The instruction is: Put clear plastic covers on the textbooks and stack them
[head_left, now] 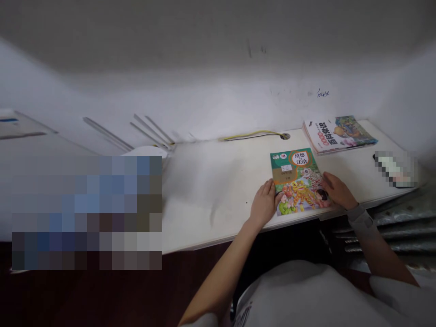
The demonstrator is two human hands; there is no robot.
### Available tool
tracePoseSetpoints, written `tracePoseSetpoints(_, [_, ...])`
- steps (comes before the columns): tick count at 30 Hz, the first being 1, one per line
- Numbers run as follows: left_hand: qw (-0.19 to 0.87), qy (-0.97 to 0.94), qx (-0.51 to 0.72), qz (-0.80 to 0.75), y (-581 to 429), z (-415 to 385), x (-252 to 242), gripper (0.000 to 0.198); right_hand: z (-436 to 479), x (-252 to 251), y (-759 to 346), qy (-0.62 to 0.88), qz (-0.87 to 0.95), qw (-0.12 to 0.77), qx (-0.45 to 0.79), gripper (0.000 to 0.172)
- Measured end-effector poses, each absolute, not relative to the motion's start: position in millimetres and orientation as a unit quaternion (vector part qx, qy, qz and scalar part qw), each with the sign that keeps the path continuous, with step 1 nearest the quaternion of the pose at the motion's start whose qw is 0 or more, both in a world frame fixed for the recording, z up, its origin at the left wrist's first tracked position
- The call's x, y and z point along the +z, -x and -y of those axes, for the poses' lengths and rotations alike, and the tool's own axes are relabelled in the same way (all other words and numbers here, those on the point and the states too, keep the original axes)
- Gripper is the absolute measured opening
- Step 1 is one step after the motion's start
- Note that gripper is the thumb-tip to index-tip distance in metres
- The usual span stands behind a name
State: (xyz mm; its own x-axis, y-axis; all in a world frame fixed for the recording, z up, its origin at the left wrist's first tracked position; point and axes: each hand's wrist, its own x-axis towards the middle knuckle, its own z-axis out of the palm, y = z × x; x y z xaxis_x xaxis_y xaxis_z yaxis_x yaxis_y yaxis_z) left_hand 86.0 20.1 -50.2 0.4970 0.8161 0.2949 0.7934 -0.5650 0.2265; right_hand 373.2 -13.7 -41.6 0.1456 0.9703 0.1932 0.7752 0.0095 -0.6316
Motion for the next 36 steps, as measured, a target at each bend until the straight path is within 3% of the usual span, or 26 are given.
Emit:
tracePoseSetpoints(9, [0.020, -0.848, 0.146, -0.509, -103, -5, -45, 0.055, 23, -27, -364, 0.691, 0.663, 0.254, 0.138, 0.052])
tracePoseSetpoints(21, [0.033, -0.844, 0.133, -0.519, -105, -4, -39, 0.057, 8, -8, -342, 0.723, 0.681, 0.117, 0.003, 0.057])
tracePoseSetpoints(24, [0.031, -0.844, 0.140, -0.517, -105, -4, -39, 0.056, -1, -14, -347, 0.735, 0.670, 0.101, 0.028, 0.054])
tracePoseSetpoints(31, [0.044, -0.842, 0.154, -0.515, -105, -5, -43, 0.055, 3, -10, -347, 0.738, 0.657, 0.136, 0.072, 0.056])
tracePoseSetpoints(36, [0.073, -0.841, 0.179, -0.505, -108, -4, -42, 0.057, 4, 28, -342, 0.629, 0.697, 0.288, 0.188, 0.058])
